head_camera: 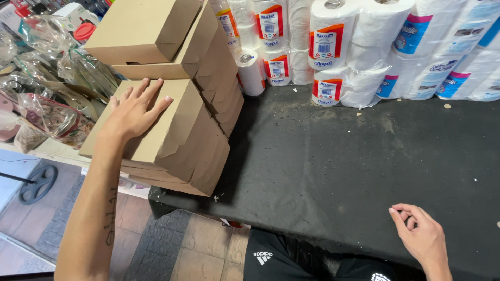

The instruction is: The person assembles cardboard boxes by folding the sides and tucking in the flaps, then stacks the finished boxes on top of each other.

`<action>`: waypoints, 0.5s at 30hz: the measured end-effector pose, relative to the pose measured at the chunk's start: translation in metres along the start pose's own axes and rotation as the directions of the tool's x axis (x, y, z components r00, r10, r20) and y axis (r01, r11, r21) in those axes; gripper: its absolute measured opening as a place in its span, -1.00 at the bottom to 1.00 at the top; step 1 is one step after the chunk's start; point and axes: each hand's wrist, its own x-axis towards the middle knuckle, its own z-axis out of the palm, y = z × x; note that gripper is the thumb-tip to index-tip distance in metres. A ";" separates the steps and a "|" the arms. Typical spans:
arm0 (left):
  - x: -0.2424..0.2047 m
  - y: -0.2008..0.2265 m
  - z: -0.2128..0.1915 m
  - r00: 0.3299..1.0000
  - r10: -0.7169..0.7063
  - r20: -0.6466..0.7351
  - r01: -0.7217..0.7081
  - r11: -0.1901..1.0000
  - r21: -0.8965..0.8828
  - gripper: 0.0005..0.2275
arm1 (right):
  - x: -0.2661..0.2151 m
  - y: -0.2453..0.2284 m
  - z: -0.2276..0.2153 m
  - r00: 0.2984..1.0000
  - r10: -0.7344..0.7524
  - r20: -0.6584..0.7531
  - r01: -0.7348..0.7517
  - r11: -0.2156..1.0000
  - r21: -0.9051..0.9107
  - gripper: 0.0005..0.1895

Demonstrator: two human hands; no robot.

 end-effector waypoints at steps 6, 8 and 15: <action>-0.045 0.028 0.014 0.867 0.386 -0.317 -0.330 0.919 0.215 -0.53 | -0.001 -0.003 -0.001 1.000 0.003 -0.001 -0.003 1.000 0.028 -0.84; -0.087 0.065 0.027 0.602 0.682 -0.416 -0.643 0.722 0.255 -0.70 | -0.002 -0.005 -0.001 1.000 -0.011 -0.026 0.011 0.999 0.036 -0.86; -0.118 0.143 0.223 0.162 0.902 -0.399 -0.959 0.240 0.152 -0.68 | -0.031 0.010 -0.006 0.932 -0.185 -0.312 0.271 0.927 0.258 -0.86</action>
